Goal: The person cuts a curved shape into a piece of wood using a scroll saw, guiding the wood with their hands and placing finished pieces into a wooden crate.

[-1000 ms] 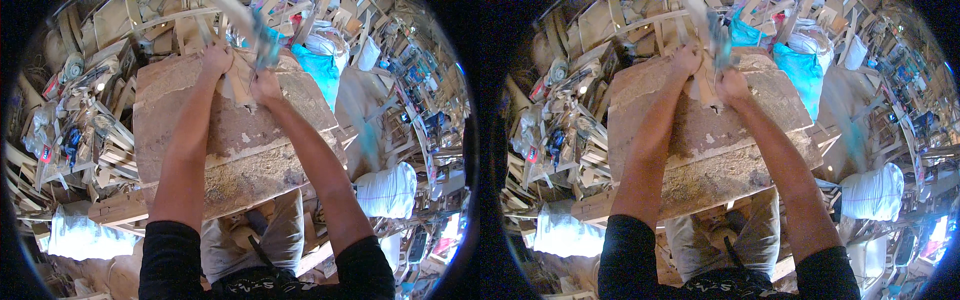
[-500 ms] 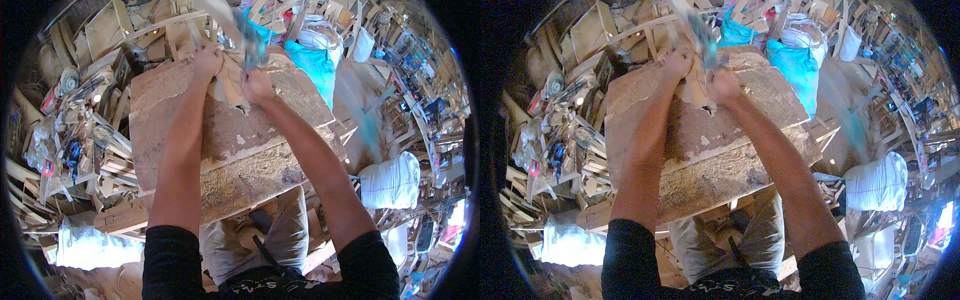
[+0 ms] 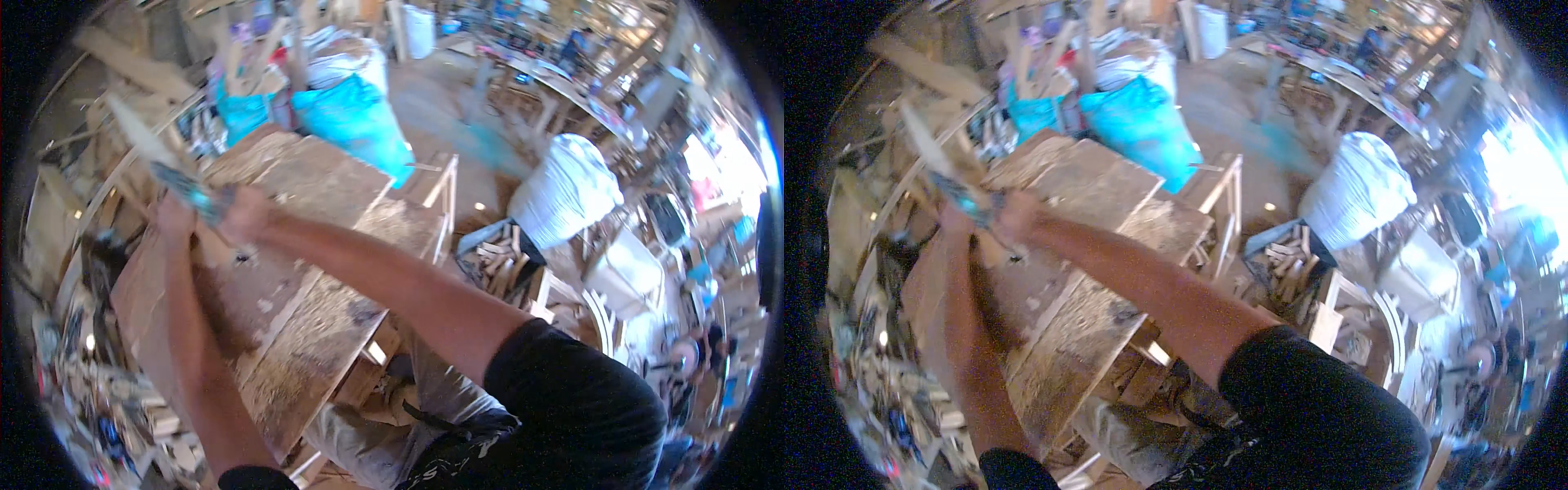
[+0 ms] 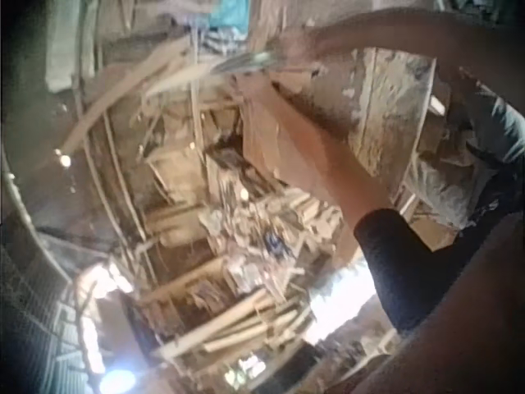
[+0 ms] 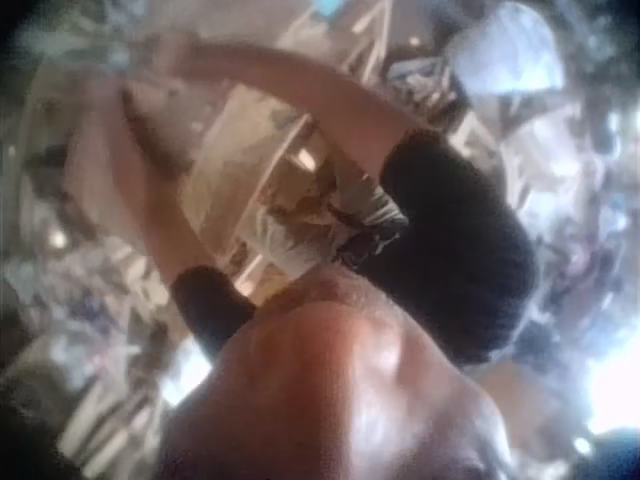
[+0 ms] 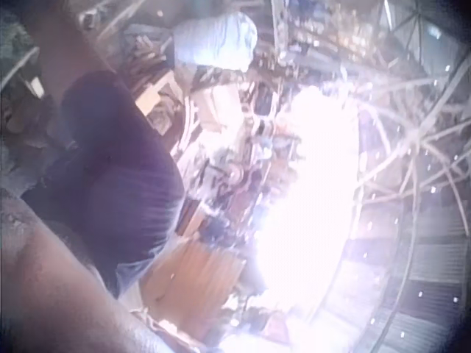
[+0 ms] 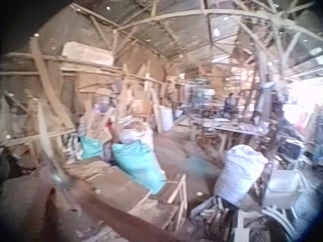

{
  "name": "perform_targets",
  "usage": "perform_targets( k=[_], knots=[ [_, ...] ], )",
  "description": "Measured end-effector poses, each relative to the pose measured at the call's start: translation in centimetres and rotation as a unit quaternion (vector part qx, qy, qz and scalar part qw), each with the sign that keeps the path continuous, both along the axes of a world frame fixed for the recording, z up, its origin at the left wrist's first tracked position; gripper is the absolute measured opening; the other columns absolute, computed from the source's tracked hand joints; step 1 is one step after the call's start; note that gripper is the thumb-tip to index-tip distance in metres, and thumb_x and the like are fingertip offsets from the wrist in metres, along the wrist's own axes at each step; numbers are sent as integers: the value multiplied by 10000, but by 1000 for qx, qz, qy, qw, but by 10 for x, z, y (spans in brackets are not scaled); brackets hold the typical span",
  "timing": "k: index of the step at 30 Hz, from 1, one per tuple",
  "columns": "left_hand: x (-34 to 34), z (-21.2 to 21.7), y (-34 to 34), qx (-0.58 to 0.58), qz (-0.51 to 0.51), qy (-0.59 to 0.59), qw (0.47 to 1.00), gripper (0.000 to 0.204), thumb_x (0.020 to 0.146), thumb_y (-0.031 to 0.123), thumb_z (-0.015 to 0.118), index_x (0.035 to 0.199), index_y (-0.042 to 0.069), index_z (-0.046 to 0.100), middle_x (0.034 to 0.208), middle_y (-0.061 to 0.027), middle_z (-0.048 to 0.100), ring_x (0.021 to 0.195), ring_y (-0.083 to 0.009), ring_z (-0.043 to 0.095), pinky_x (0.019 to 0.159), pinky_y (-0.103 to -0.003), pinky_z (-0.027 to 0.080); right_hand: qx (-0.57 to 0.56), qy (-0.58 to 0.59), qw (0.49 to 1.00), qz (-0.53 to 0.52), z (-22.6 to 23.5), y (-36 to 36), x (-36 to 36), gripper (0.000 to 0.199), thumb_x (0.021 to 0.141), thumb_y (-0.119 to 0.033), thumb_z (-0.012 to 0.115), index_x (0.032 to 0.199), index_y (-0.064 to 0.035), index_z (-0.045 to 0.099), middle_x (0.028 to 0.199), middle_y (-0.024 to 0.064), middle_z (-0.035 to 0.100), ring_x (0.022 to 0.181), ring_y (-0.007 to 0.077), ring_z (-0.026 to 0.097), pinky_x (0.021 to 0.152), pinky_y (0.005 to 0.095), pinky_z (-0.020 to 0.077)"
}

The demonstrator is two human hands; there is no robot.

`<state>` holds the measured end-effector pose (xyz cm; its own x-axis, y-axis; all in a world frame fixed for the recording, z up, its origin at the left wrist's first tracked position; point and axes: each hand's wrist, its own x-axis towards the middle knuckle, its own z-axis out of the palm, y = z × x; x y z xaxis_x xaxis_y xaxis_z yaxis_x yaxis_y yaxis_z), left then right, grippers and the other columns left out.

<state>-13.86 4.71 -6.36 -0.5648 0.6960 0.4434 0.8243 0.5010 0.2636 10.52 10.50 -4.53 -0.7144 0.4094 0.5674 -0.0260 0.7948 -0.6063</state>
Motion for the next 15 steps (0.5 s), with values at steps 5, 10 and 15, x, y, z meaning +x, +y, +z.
perform_targets(
  k=[5,10,15],
  knots=[
    [-39,10,60,121,-103,194,968,415,995,356,554,1288,89,678,1299,-174,693,1231,-375,629,1104,-510,444,225,58,971,-57,-17,63,-41,231,925,-257,667,1078,-91,713,974,116,730,894,315,717,764,441,582],
    [0,3,-6,-173,-56,154,971,505,992,332,547,1456,132,561,1531,-171,533,1379,-361,526,1178,-541,380,-96,-14,992,75,12,18,10,321,880,-265,759,1141,-80,727,1002,112,729,918,224,700,778,411,570],
    [42,52,-4,-111,-81,18,990,485,1046,382,481,1515,259,491,1585,-228,441,1466,-442,392,1217,-540,338,-130,5,978,161,-10,117,25,336,952,-326,737,1208,-108,730,1101,72,741,1060,209,687,861,380,566]
  ],
)
